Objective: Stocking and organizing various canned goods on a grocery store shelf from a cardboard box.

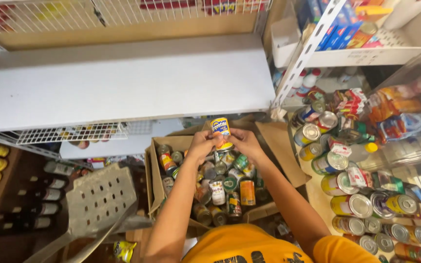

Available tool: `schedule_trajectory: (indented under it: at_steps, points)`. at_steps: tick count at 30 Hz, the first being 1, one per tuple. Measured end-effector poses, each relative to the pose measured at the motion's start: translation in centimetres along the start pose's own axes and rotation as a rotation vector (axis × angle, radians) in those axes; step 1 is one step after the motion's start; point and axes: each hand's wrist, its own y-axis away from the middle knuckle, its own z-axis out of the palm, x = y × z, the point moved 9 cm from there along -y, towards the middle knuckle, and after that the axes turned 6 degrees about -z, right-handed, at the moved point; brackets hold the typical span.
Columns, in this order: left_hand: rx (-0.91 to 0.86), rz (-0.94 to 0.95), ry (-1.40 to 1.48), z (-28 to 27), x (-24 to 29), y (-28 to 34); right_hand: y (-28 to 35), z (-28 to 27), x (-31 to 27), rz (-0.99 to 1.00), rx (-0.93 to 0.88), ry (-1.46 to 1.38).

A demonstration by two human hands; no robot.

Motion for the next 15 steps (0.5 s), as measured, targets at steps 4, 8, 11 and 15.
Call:
schedule_trajectory:
  at_steps: [4,8,11,15]
  points:
    - [-0.034,0.054,-0.003,2.0,6.5,2.3,-0.2,0.0,-4.8,-0.099,-0.013,0.047]
    - [-0.023,0.194,-0.087,3.9,15.0,4.8,-1.5,-0.1,-10.8,-0.233,-0.061,-0.037]
    - [-0.049,0.278,-0.101,6.1,21.5,6.4,-1.4,-0.9,-16.6,-0.273,-0.039,0.033]
    - [-0.021,0.433,-0.256,9.3,30.8,9.2,0.6,-1.4,-26.7,-0.456,-0.084,0.099]
